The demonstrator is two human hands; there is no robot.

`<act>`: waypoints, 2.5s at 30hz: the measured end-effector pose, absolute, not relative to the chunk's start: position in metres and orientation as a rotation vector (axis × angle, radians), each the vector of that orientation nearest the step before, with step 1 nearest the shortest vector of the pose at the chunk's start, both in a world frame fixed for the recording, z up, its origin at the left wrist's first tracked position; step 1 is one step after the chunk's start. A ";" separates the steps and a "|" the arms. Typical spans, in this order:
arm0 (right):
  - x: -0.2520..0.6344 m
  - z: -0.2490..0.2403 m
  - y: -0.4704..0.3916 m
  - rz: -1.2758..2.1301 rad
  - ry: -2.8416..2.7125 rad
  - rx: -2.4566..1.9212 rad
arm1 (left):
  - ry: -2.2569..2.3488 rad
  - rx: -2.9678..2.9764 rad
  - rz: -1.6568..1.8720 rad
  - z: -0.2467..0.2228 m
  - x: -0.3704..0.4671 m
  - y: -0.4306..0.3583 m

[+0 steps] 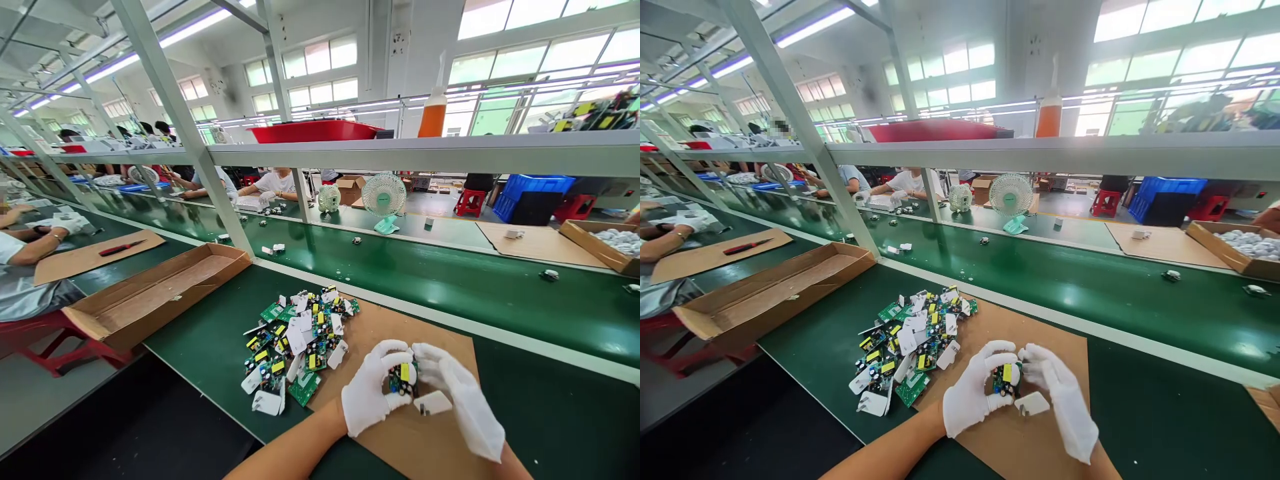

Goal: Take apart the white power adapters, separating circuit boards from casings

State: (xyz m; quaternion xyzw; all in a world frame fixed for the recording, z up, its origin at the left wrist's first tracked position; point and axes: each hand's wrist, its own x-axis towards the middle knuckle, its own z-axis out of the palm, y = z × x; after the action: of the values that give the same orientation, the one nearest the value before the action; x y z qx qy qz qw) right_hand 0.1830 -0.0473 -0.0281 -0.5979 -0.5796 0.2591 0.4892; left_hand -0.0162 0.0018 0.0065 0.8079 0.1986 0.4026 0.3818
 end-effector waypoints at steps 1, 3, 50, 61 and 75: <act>0.190 -0.022 -0.043 0.660 -1.350 -1.524 | 0.496 2.023 1.041 0.007 -0.016 0.002; 0.205 -0.014 -0.037 0.587 -1.307 -1.816 | 0.496 1.963 1.020 0.007 -0.015 0.002; 0.155 -0.005 -0.057 0.297 -1.639 -1.348 | 0.498 1.410 0.847 -0.012 -0.007 0.003; 0.159 -0.004 -0.058 0.086 -1.916 -1.309 | 0.344 1.066 0.740 -0.007 -0.003 0.003; 0.164 0.016 -0.061 0.518 -2.086 -1.394 | 0.299 1.063 0.642 -0.002 -0.001 -0.005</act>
State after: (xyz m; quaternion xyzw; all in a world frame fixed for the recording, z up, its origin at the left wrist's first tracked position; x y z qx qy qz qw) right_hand 0.1642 -0.0614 0.0156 -0.5213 -0.7803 0.1939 0.2858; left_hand -0.0005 -0.0046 -0.0023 0.4960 0.1396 0.2994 0.8031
